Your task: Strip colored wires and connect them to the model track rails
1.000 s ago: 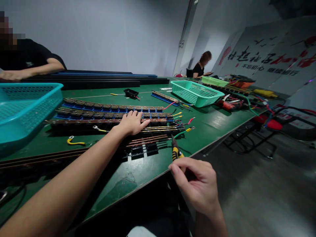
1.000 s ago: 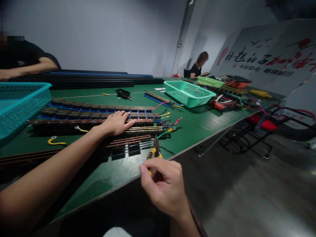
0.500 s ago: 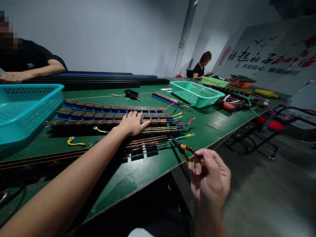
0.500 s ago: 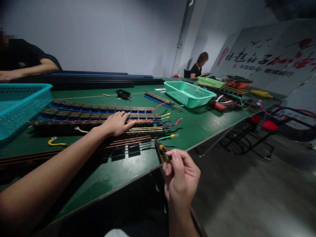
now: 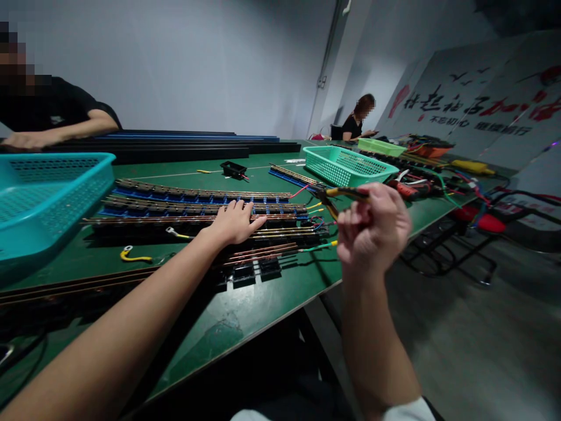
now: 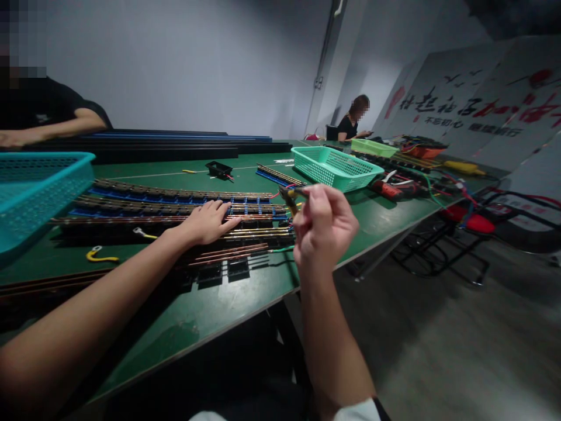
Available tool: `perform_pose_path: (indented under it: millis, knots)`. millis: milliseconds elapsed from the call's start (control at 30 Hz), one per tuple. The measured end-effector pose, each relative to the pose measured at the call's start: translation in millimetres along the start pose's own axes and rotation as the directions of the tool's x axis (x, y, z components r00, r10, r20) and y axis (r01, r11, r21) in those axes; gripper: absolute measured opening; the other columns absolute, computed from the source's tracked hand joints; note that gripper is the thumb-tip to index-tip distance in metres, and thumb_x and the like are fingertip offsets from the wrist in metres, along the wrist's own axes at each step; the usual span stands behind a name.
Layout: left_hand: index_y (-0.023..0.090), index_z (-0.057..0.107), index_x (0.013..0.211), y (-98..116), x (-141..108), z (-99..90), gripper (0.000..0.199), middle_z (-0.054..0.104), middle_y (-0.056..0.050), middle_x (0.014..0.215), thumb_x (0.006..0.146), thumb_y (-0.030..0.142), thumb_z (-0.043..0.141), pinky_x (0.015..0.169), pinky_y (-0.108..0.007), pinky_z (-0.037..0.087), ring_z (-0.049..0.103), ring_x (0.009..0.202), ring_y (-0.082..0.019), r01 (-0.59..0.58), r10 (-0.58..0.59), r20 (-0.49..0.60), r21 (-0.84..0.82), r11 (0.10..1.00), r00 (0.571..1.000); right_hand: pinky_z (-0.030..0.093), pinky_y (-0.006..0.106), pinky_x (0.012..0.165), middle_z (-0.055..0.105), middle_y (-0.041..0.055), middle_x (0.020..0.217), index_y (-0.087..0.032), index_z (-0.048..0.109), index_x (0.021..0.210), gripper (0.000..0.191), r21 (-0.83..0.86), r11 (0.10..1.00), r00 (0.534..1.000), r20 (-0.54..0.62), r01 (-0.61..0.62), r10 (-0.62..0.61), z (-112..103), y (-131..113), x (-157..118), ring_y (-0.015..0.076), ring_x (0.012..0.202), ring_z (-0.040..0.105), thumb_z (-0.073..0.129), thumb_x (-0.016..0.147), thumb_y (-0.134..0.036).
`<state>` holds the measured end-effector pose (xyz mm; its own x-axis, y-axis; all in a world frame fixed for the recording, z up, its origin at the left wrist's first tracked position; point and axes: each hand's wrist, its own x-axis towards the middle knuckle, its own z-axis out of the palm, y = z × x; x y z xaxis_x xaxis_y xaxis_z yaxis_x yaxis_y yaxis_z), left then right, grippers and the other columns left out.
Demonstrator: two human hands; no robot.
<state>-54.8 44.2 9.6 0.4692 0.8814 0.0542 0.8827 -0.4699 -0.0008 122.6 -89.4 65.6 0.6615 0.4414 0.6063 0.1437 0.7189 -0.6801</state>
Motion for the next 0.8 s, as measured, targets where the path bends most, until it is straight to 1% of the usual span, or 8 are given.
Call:
perform_pose_path:
  millis: [67, 133, 200, 267, 333, 433, 600, 800]
  knots:
    - [0.013, 0.039, 0.152, -0.4, 0.1, 0.4, 0.082, 0.045, -0.020, 0.152, 0.096, 0.069, 0.016, 0.110, -0.050, 0.038, 0.041, 0.140, -0.036, 0.000, 0.000, -0.001, 0.007, 1.000, 1.000, 0.021, 0.022, 0.035, 0.038, -0.0092, 0.050, -0.022, 0.060, 0.078, 0.019, 0.032, 0.991, 0.990, 0.050, -0.131, 0.129, 18.1, 29.2, 26.0, 0.0042, 0.037, 0.029, 0.065, 0.081, -0.040]
    - [0.013, 0.038, 0.152, -0.7, 0.4, 0.8, 0.082, 0.045, -0.020, 0.152, 0.096, 0.069, 0.016, 0.110, -0.049, 0.037, 0.041, 0.139, -0.036, 0.004, -0.004, 0.000, 0.011, 1.000, 1.000, 0.021, 0.021, 0.036, 0.038, -0.0097, 0.049, -0.021, 0.061, 0.076, 0.017, 0.069, 0.969, 0.969, 0.094, -0.236, 0.229, 28.8, 57.1, 43.1, 0.0043, 0.037, 0.030, 0.067, 0.078, -0.037]
    - [0.013, 0.039, 0.152, -0.8, 0.6, 1.0, 0.082, 0.046, -0.020, 0.152, 0.096, 0.068, 0.017, 0.109, -0.049, 0.038, 0.041, 0.139, -0.036, 0.002, -0.002, -0.002, 0.014, 1.000, 1.000, 0.022, 0.022, 0.036, 0.039, -0.0100, 0.047, -0.020, 0.060, 0.073, 0.016, 0.069, 0.954, 0.953, 0.101, -0.292, 0.284, 31.7, 79.7, 50.5, 0.0046, 0.037, 0.030, 0.067, 0.076, -0.034]
    - [0.012, 0.039, 0.152, -0.6, 0.7, 1.1, 0.081, 0.046, -0.020, 0.152, 0.097, 0.068, 0.017, 0.109, -0.049, 0.038, 0.042, 0.139, -0.036, -0.003, 0.003, -0.003, 0.016, 1.000, 1.000, 0.021, 0.022, 0.035, 0.040, -0.0104, 0.046, -0.019, 0.061, 0.071, 0.017, 0.056, 0.952, 0.952, 0.078, -0.301, 0.297, 29.1, 95.2, 50.9, 0.0045, 0.036, 0.030, 0.067, 0.074, -0.035]
    - [0.012, 0.040, 0.152, -0.4, 0.5, 1.0, 0.081, 0.046, -0.020, 0.151, 0.097, 0.067, 0.017, 0.109, -0.049, 0.038, 0.042, 0.139, -0.036, -0.002, 0.002, -0.003, 0.011, 1.000, 1.000, 0.021, 0.022, 0.034, 0.041, -0.0107, 0.045, -0.019, 0.061, 0.070, 0.019, 0.041, 0.956, 0.956, 0.064, -0.289, 0.286, 24.7, 104.2, 48.4, 0.0042, 0.034, 0.029, 0.068, 0.073, -0.036]
    - [0.011, 0.039, 0.152, 0.0, 0.1, 1.0, 0.081, 0.046, -0.020, 0.152, 0.097, 0.067, 0.018, 0.110, -0.050, 0.037, 0.041, 0.139, -0.036, 0.002, -0.002, -0.005, 0.000, 1.000, 1.000, 0.022, 0.021, 0.034, 0.043, -0.0104, 0.044, -0.019, 0.062, 0.071, 0.020, 0.033, 0.967, 0.966, 0.070, -0.251, 0.248, 21.1, 110.1, 46.4, 0.0044, 0.034, 0.032, 0.067, 0.071, -0.037]
    - [0.012, 0.038, 0.153, -0.3, 0.4, 1.3, 0.082, 0.045, -0.020, 0.152, 0.096, 0.067, 0.017, 0.110, -0.051, 0.037, 0.040, 0.140, -0.037, 0.003, -0.003, 0.000, -0.002, 1.000, 1.000, 0.026, 0.022, 0.036, 0.045, -0.0095, 0.043, -0.019, 0.062, 0.071, 0.019, 0.037, 0.976, 0.973, 0.093, -0.216, 0.212, 23.2, 117.0, 47.7, 0.0060, 0.035, 0.035, 0.066, 0.071, -0.037]
    - [0.011, 0.038, 0.153, -0.8, 0.9, 2.0, 0.082, 0.044, -0.020, 0.153, 0.096, 0.067, 0.018, 0.111, -0.050, 0.036, 0.040, 0.141, -0.036, 0.000, 0.000, -0.005, -0.005, 1.000, 1.000, 0.028, 0.023, 0.039, 0.045, -0.0088, 0.045, -0.020, 0.062, 0.073, 0.019, -0.036, 0.978, 0.973, 0.098, -0.207, 0.210, 23.0, 125.8, 46.1, 0.0069, 0.038, 0.038, 0.063, 0.074, -0.039]
